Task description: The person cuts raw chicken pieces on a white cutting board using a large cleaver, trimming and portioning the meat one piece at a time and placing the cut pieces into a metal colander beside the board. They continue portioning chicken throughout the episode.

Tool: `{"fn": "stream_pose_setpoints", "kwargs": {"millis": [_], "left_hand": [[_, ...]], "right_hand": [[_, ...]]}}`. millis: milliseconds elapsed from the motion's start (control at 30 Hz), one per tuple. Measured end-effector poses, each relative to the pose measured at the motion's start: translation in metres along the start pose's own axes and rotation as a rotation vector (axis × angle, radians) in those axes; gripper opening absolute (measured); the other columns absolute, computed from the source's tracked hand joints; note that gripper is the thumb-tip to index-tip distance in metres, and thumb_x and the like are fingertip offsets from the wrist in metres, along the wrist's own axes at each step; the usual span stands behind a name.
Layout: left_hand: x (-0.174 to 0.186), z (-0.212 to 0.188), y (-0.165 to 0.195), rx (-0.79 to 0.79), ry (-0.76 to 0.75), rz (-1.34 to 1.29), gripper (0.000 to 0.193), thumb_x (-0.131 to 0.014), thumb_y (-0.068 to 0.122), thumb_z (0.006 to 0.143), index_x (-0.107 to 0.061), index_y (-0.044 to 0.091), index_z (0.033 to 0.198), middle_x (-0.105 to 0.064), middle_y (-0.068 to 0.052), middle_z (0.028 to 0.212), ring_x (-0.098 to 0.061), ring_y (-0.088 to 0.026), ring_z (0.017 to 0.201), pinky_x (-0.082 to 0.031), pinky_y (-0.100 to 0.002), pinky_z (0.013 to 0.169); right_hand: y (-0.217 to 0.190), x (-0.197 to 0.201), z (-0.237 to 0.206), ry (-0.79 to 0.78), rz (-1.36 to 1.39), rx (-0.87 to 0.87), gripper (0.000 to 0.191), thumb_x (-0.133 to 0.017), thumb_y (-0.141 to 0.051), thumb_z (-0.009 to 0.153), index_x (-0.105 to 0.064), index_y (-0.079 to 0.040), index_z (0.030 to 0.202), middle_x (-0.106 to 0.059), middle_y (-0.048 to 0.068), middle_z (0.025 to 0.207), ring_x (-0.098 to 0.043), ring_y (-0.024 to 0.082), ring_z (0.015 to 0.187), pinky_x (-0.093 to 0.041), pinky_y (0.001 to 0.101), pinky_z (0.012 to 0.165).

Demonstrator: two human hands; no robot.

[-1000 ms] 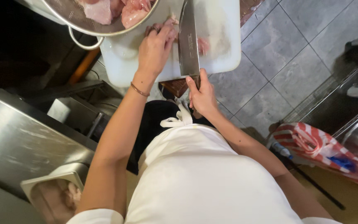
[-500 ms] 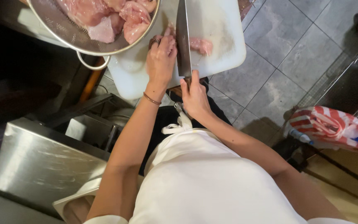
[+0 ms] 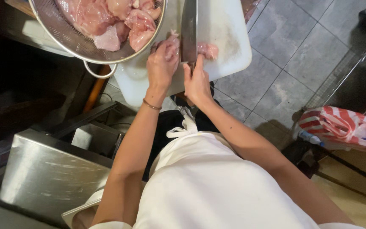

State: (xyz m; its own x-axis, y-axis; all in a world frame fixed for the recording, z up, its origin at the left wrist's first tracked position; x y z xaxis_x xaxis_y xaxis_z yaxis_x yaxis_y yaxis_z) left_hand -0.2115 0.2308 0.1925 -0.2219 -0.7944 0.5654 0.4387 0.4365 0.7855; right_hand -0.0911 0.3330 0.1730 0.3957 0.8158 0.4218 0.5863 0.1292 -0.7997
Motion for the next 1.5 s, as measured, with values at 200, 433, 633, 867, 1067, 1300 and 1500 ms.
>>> {"fn": "stream_pose_setpoints", "kwargs": {"millis": [200, 433, 633, 867, 1067, 1300, 1500], "left_hand": [[0.007, 0.002, 0.003, 0.069, 0.007, -0.088, 0.023, -0.075, 0.004, 0.086, -0.069, 0.006, 0.108, -0.074, -0.017, 0.101, -0.071, -0.038, 0.092, -0.057, -0.043, 0.080], [0.011, -0.004, 0.009, 0.113, -0.041, -0.098, 0.020, -0.074, 0.002, 0.084, -0.069, 0.004, 0.103, -0.074, -0.017, 0.093, -0.073, -0.034, 0.086, -0.058, -0.041, 0.079], [0.014, -0.006, 0.013, 0.122, -0.076, -0.138, 0.026, -0.077, 0.000, 0.080, -0.069, 0.002, 0.105, -0.073, -0.017, 0.096, -0.072, -0.033, 0.089, -0.057, -0.040, 0.080], [0.020, -0.003, 0.008, 0.161, -0.060, -0.126, 0.023, -0.076, 0.001, 0.083, -0.068, 0.001, 0.106, -0.074, -0.017, 0.096, -0.074, -0.033, 0.090, -0.058, -0.038, 0.081], [0.026, -0.014, 0.025, 0.160, -0.095, -0.102, 0.024, -0.076, 0.000, 0.080, -0.070, 0.002, 0.103, -0.074, -0.017, 0.094, -0.071, -0.035, 0.088, -0.057, -0.039, 0.080], [0.050, -0.008, 0.035, 0.098, -0.221, 0.201, 0.026, -0.075, 0.010, 0.089, -0.069, 0.009, 0.114, -0.073, -0.016, 0.101, -0.069, -0.035, 0.097, -0.055, -0.045, 0.080], [0.027, -0.022, 0.058, -0.255, 0.017, 0.574, 0.036, -0.070, 0.012, 0.083, -0.065, 0.011, 0.119, -0.067, -0.011, 0.124, -0.058, -0.033, 0.122, -0.049, -0.050, 0.099]], "right_hand": [[-0.012, 0.005, -0.016, 0.099, -0.155, 0.344, 0.029, -0.056, -0.017, 0.107, -0.037, -0.003, 0.124, -0.071, 0.029, 0.085, -0.065, 0.051, 0.076, -0.050, 0.0581, 0.061], [-0.011, 0.003, 0.016, 0.031, -0.026, 0.151, 0.033, -0.055, -0.021, 0.106, -0.039, -0.001, 0.126, -0.071, 0.027, 0.087, -0.071, 0.045, 0.066, -0.055, 0.0539, 0.055], [-0.023, 0.010, 0.015, 0.094, -0.153, 0.280, 0.039, -0.058, -0.020, 0.104, -0.037, 0.000, 0.131, -0.070, 0.031, 0.088, -0.064, 0.055, 0.085, -0.047, 0.0621, 0.069], [-0.002, 0.006, -0.005, -0.009, -0.100, 0.242, 0.034, -0.055, -0.017, 0.103, -0.038, 0.000, 0.127, -0.069, 0.031, 0.095, -0.061, 0.055, 0.093, -0.046, 0.0616, 0.074], [-0.002, 0.003, 0.018, 0.067, -0.086, 0.361, 0.042, -0.057, -0.017, 0.104, -0.037, 0.001, 0.137, -0.069, 0.031, 0.098, -0.061, 0.056, 0.094, -0.049, 0.0596, 0.075], [0.010, 0.007, 0.036, -0.028, 0.112, 0.150, 0.046, -0.060, -0.023, 0.104, -0.038, -0.011, 0.142, -0.060, 0.017, 0.074, -0.059, 0.036, 0.056, -0.048, 0.0466, 0.047], [0.019, 0.105, 0.008, 0.019, 0.285, 0.096, 0.035, -0.056, -0.022, 0.108, -0.047, -0.012, 0.140, -0.051, 0.003, 0.061, -0.051, 0.013, 0.039, -0.042, 0.0307, 0.035]]}}
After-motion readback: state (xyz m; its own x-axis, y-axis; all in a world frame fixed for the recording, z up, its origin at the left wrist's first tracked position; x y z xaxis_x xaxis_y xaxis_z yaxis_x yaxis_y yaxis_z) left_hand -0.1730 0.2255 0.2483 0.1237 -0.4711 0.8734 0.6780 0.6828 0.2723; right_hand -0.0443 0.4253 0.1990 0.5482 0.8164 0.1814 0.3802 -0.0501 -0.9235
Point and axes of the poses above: each hand's wrist, its own z-axis towards the middle knuckle, its own x-axis out of the back of the hand, y = z × x, the point moved 10 cm from there along z, towards the middle knuckle
